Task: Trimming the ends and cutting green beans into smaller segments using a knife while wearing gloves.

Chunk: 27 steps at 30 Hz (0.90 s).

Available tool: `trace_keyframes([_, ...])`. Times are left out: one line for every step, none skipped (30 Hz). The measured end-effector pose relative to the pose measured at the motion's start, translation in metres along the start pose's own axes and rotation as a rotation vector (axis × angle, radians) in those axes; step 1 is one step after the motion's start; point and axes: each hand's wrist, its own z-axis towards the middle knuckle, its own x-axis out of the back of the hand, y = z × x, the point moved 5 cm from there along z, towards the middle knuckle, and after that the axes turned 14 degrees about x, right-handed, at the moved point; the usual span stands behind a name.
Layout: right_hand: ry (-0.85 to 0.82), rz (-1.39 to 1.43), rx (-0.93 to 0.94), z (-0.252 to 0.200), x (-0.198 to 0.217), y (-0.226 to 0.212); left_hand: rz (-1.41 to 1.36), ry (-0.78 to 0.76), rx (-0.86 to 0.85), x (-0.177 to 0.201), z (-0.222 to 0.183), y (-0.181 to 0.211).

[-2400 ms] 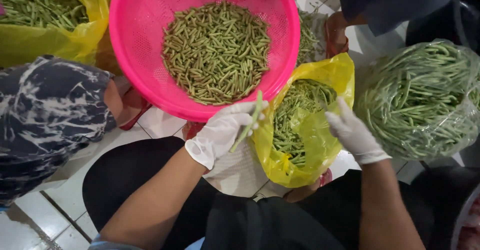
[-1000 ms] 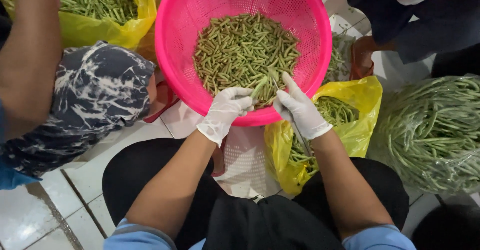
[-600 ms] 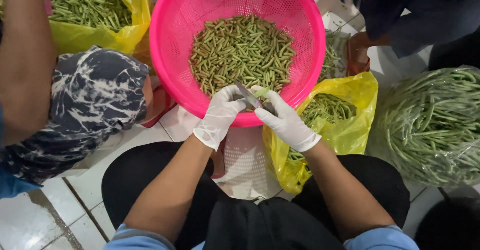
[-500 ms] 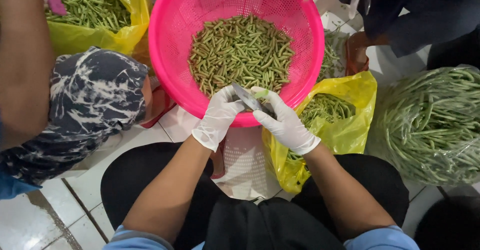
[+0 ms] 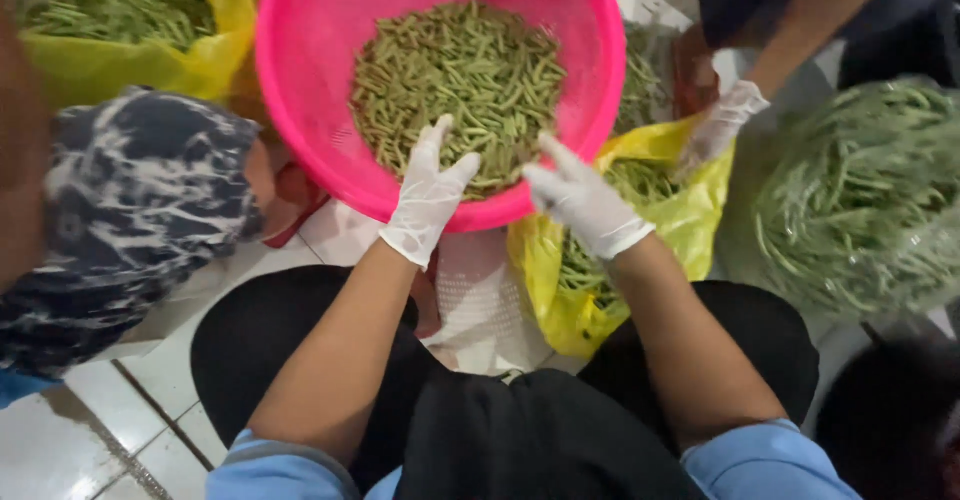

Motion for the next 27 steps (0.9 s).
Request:
trace_keyframes([0.016,-0.003,-0.009,-0.009,0.01,-0.019,0.004,-0.017,0.003,-0.01,0.0,0.001])
trace_keyframes([0.021,0.07,0.076,-0.017,0.018,-0.042,0.09,0.006,-0.097,-0.019,-0.003,0.006])
trace_keyframes([0.027,0.141,0.164,-0.023,0.025,-0.067,0.174,0.03,-0.201,-0.027,-0.004,0.013])
trace_keyframes([0.043,0.137,0.159,-0.031,0.038,-0.073,0.177,0.013,-0.202,-0.04,-0.009,0.014])
trace_keyframes([0.109,0.122,0.138,-0.039,0.054,-0.078,0.234,0.013,-0.386,-0.055,-0.019,0.024])
trace_keyframes([0.174,0.108,0.117,-0.049,0.07,-0.084,0.287,0.012,-0.571,-0.07,-0.031,0.032])
trace_keyframes([0.194,0.104,0.117,-0.061,0.081,-0.087,0.288,-0.007,-0.579,-0.086,-0.045,0.039])
trace_keyframes([0.236,0.122,0.118,-0.073,0.093,-0.089,0.464,-0.096,-0.475,-0.107,-0.055,0.04])
trace_keyframes([0.279,0.139,0.117,-0.087,0.105,-0.091,0.64,-0.186,-0.369,-0.128,-0.068,0.039])
trace_keyframes([0.301,0.133,0.116,-0.101,0.113,-0.092,0.643,-0.207,-0.38,-0.153,-0.069,0.012])
trace_keyframes([0.306,0.117,0.117,-0.114,0.119,-0.094,0.86,-0.073,-0.682,-0.18,-0.078,-0.006])
trace_keyframes([0.31,0.1,0.118,-0.127,0.125,-0.096,1.061,0.075,-0.991,-0.209,-0.089,-0.028])
trace_keyframes([0.328,0.1,0.119,-0.139,0.132,-0.093,1.061,0.061,-1.005,-0.219,-0.082,-0.043])
trace_keyframes([0.373,0.1,0.085,-0.152,0.14,-0.087,1.312,-0.09,-0.904,-0.235,-0.069,-0.069])
trace_keyframes([0.418,0.101,0.051,-0.166,0.147,-0.082,1.558,-0.243,-0.786,-0.248,-0.057,-0.097])
trace_keyframes([0.436,0.1,0.051,-0.175,0.149,-0.08,1.561,-0.255,-0.803,-0.255,-0.051,-0.108])
trace_keyframes([0.47,0.112,0.07,-0.183,0.152,-0.08,1.552,-0.291,-0.733,-0.261,-0.043,-0.12])
trace_keyframes([0.505,0.124,0.09,-0.192,0.155,-0.08,1.542,-0.326,-0.664,-0.268,-0.035,-0.132])
trace_keyframes([0.522,0.125,0.094,-0.198,0.16,-0.076,1.549,-0.334,-0.681,-0.267,-0.039,-0.118])
trace_keyframes([0.549,0.149,0.098,-0.204,0.165,-0.071,1.449,-0.399,-0.563,-0.265,-0.042,-0.105])
trace_keyframes([0.574,0.175,0.1,-0.21,0.17,-0.066,1.348,-0.461,-0.442,-0.263,-0.045,-0.094])
trace_keyframes([0.59,0.178,0.103,-0.216,0.175,-0.066,1.357,-0.47,-0.453,-0.267,-0.049,-0.078])
trace_keyframes([0.604,0.187,0.106,-0.22,0.177,-0.064,1.266,-0.511,-0.359,-0.267,-0.052,-0.065])
trace_keyframes([0.618,0.196,0.109,-0.224,0.18,-0.063,1.174,-0.549,-0.265,-0.266,-0.054,-0.052])
trace_keyframes([0.627,0.205,0.111,-0.226,0.181,-0.063,1.186,-0.551,-0.268,-0.263,-0.06,-0.04])
trace_keyframes([0.617,0.199,0.107,-0.227,0.182,-0.063,1.136,-0.559,-0.231,-0.259,-0.064,-0.028])
trace_keyframes([0.606,0.191,0.105,-0.228,0.182,-0.063,1.082,-0.566,-0.196,-0.256,-0.069,-0.015])
